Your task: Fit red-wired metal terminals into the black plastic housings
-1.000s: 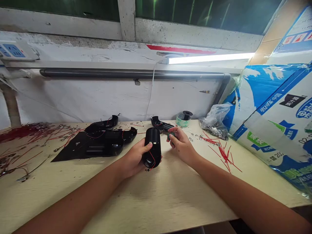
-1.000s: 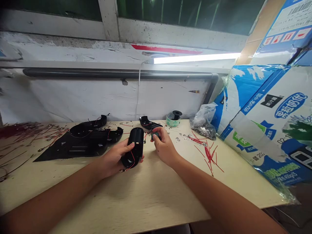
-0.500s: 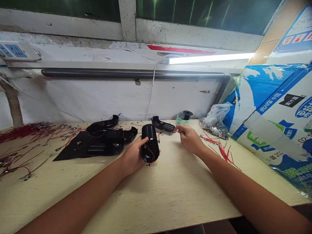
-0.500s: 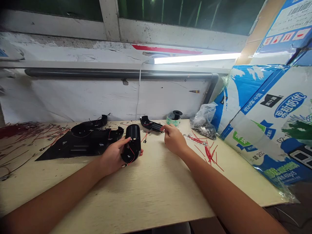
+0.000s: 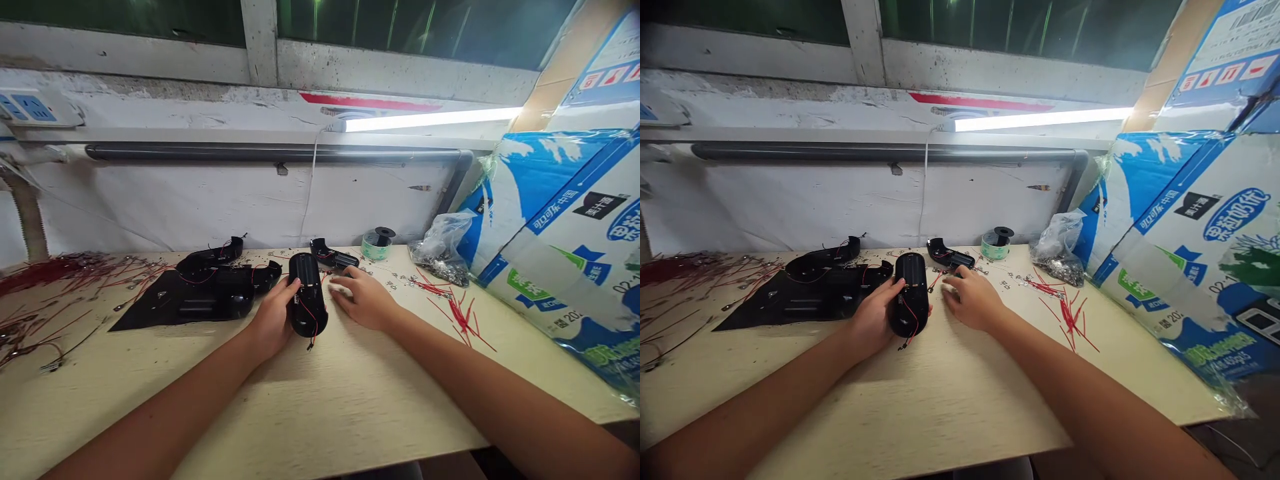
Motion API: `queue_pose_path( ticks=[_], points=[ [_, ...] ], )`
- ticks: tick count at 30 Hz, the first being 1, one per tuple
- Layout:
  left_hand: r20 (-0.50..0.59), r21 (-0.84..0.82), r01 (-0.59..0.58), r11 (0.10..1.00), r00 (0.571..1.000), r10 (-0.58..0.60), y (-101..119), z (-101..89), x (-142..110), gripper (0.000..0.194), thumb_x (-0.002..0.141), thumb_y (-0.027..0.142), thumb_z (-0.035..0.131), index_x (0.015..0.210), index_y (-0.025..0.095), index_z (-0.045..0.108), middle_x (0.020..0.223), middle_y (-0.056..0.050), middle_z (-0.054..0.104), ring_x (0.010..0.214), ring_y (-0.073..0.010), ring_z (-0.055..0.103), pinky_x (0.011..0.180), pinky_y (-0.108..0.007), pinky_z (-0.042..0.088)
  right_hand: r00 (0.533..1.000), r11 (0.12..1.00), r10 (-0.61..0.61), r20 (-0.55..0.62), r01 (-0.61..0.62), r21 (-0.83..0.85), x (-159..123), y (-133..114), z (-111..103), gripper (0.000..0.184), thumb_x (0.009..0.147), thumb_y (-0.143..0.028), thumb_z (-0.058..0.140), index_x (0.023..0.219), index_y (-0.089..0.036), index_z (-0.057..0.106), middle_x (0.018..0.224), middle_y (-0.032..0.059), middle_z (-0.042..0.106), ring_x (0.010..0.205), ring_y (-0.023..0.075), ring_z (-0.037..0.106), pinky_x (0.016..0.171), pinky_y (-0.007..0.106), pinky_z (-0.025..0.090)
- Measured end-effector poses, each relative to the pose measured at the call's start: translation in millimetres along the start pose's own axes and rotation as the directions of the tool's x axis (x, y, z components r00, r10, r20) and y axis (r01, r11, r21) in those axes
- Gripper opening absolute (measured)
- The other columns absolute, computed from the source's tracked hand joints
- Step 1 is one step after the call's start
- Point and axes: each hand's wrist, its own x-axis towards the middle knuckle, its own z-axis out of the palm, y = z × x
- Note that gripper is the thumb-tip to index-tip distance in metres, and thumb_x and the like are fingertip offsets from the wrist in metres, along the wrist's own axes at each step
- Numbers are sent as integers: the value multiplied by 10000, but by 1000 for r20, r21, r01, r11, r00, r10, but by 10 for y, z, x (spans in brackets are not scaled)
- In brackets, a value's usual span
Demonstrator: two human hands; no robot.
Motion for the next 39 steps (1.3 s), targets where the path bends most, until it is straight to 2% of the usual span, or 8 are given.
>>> queue_pose_path(
  ticks=[4,8,13,17,21,29,35,39],
  points=[
    [-25,24,-22,999,999,22,4,30,-13,246,954,306,556,1156,167,570,887,-90,683,671,-202,689,497,-263,520,997,998,-62,50,63,-14,10,10,-5,458,973,-140,452,1377,-268,624,1095,112,579,881,217,579,790,348,436],
    [-91,22,-28,999,995,30,19,62,-17,226,948,271,548,1153,175,554,859,-74,675,677,-209,701,475,-247,511,995,998,-55,88,55,7,27,-10,-5,371,956,-148,487,1239,-242,707,1101,104,583,833,196,584,773,330,440],
    [-83,34,-32,999,996,34,11,67,-15,242,926,289,584,1141,181,569,864,-75,686,659,-218,705,469,-266,523,996,995,-78,51,74,71,18,-7,-30,382,952,-142,515,1286,-234,676,1133,112,599,887,211,614,811,335,467],
    [-81,75,-55,996,995,61,-11,40,-7,318,872,356,674,1127,187,587,837,-68,693,672,-234,710,538,-311,552,995,993,-77,58,72,91,21,45,-35,246,960,-185,561,1081,-245,767,1094,99,603,870,207,617,808,338,473],
    [-62,203,-155,967,983,171,-15,-11,16,383,781,386,780,1059,163,640,815,-36,693,631,-157,658,585,-257,519,996,989,-65,65,55,140,15,84,-48,144,955,-250,621,997,-236,758,1063,84,603,888,206,614,805,333,473],
    [-10,474,-243,846,960,281,6,-51,22,420,801,472,751,1049,154,632,894,-74,731,790,-204,688,730,-307,530,996,993,4,89,-15,120,-23,144,-116,220,962,-256,590,1064,-265,784,1009,83,653,873,214,633,777,330,469],
    [-48,559,-189,807,965,258,4,-16,-13,592,809,425,740,1303,184,520,806,-52,731,633,-211,666,571,-294,484,989,983,147,25,-149,105,-15,204,-79,244,943,-363,625,1112,-271,776,1001,76,688,860,224,644,753,332,462],
    [-79,621,-203,757,945,318,-22,-100,69,528,795,343,749,1268,175,586,927,-84,740,810,-246,695,712,-335,512,987,984,159,20,-160,75,4,181,-21,252,955,-394,603,1097,-305,791,985,69,678,832,216,643,715,322,446]
  ],
)
